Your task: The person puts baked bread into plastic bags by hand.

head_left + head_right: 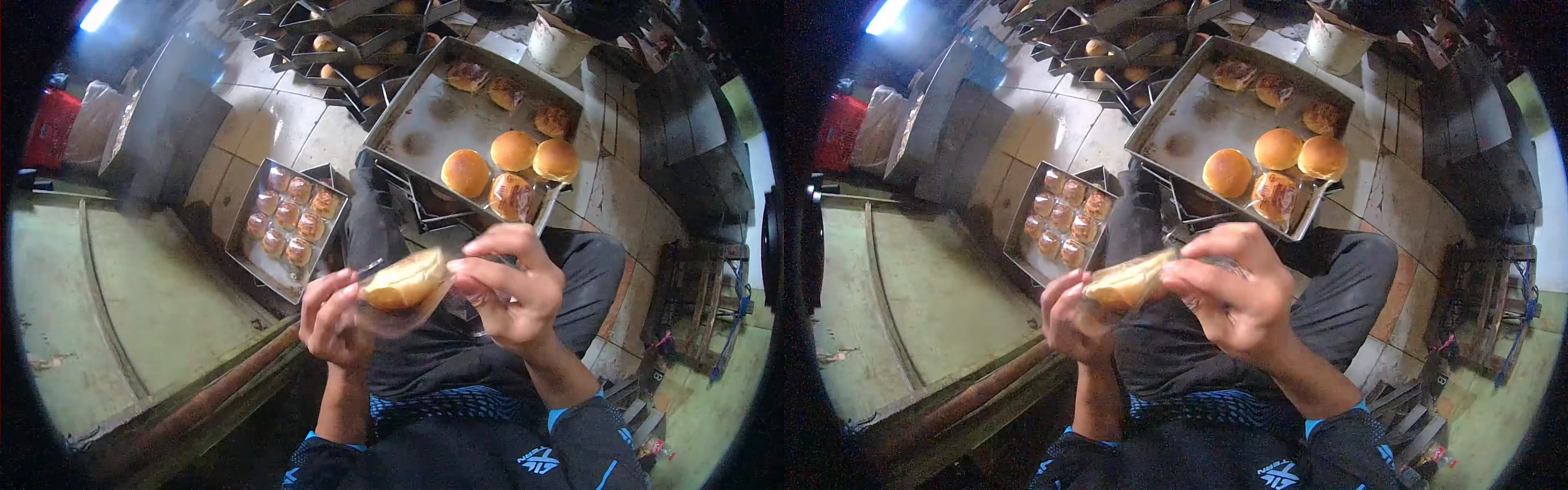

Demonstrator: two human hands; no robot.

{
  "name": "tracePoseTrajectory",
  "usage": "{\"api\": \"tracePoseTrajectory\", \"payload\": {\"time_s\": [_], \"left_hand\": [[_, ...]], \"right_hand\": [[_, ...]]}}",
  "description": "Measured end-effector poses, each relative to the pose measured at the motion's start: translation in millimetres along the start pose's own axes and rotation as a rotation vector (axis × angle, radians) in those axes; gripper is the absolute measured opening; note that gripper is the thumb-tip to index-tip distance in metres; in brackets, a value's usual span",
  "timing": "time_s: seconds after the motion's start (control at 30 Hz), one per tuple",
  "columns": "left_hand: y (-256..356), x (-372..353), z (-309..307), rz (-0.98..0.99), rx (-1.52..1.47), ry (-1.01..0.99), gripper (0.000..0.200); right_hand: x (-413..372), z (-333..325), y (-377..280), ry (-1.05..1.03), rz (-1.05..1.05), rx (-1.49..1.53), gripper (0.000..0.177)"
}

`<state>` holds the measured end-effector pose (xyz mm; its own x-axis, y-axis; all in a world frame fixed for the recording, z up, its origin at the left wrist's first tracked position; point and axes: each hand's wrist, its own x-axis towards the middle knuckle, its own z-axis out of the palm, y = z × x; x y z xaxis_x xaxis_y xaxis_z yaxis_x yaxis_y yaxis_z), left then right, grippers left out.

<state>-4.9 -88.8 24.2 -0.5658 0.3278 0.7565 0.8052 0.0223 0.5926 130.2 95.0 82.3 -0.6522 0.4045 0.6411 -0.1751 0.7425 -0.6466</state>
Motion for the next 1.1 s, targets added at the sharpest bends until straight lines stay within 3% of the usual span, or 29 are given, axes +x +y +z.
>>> {"api": "tracePoseTrajectory", "payload": {"time_s": [0.07,0.13,0.2,0.23,0.4,0.5,0.53,0.57,0.6,0.67,0.77,0.8,0.87,0.93,1.0,1.07,1.1], "left_hand": [[-20.8,4.5,-5.9,0.144,0.162,-0.068,0.015],[-58.7,-14.4,-2.3,-0.089,0.187,-0.208,0.022],[-70.7,-25.3,-6.9,-0.113,0.195,-0.203,0.017],[-68.6,-30.4,-7.7,-0.154,0.149,-0.153,0.016],[-61.3,-32.9,10.0,-0.2,-0.039,-0.007,0.009],[-67.7,-8.3,38.4,-0.133,0.094,-0.006,0.01],[-73.4,-0.7,42.3,-0.098,0.149,0.029,0.012],[-76.9,-7.1,37.3,-0.563,0.0,0.162,0.016],[-78.2,-5.8,26.1,-0.622,-0.165,0.091,0.016],[-50.5,-12.2,2.6,-0.934,-0.306,0.053,0.015],[-27.7,-66.5,-31.1,-1.033,-0.169,-0.08,0.016],[-18.5,-83.4,-38.9,-1.075,-0.085,-0.145,0.014],[-8.2,-111.1,-43.3,-0.932,0.072,-0.161,0.011],[-3.1,-104.2,-45.3,-0.798,0.025,0.012,0.011],[0.8,-75.0,-57.9,-0.854,-0.016,-0.021,0.013],[-2.2,-36.6,-47.6,-0.957,-0.096,-0.037,0.015],[-13.0,-25.4,-40.2,-0.945,-0.068,-0.079,0.015]], "right_hand": [[-18.6,35.7,30.2,0.195,-0.137,0.071,0.011],[-43.6,83.3,77.7,0.007,0.45,0.502,0.01],[-44.4,83.9,79.9,-0.024,0.305,0.349,0.007],[-48.5,87.6,69.5,0.033,0.452,0.547,0.003],[-34.4,94.0,77.8,0.015,0.084,0.173,0.009],[3.0,120.0,82.2,0.011,-0.044,0.088,0.021],[17.0,124.7,85.1,0.048,0.068,0.103,0.032],[16.4,119.9,87.1,0.116,0.269,0.116,0.034],[15.9,115.2,90.3,0.184,0.468,0.129,0.036],[-28.7,121.7,74.8,0.203,0.558,0.117,0.04],[-111.5,119.3,55.2,0.044,0.765,0.087,0.043],[-124.7,116.1,42.5,0.008,0.928,0.143,0.041],[-155.1,112.0,46.1,-0.192,1.054,0.123,0.039],[-143.7,87.0,56.5,-0.306,0.975,0.093,0.037],[-104.5,63.7,58.9,-0.133,0.778,-0.06,0.032],[-55.6,53.7,38.2,-0.214,0.604,0.177,0.011],[-44.3,63.0,36.6,-0.293,0.41,0.136,0.024]]}}
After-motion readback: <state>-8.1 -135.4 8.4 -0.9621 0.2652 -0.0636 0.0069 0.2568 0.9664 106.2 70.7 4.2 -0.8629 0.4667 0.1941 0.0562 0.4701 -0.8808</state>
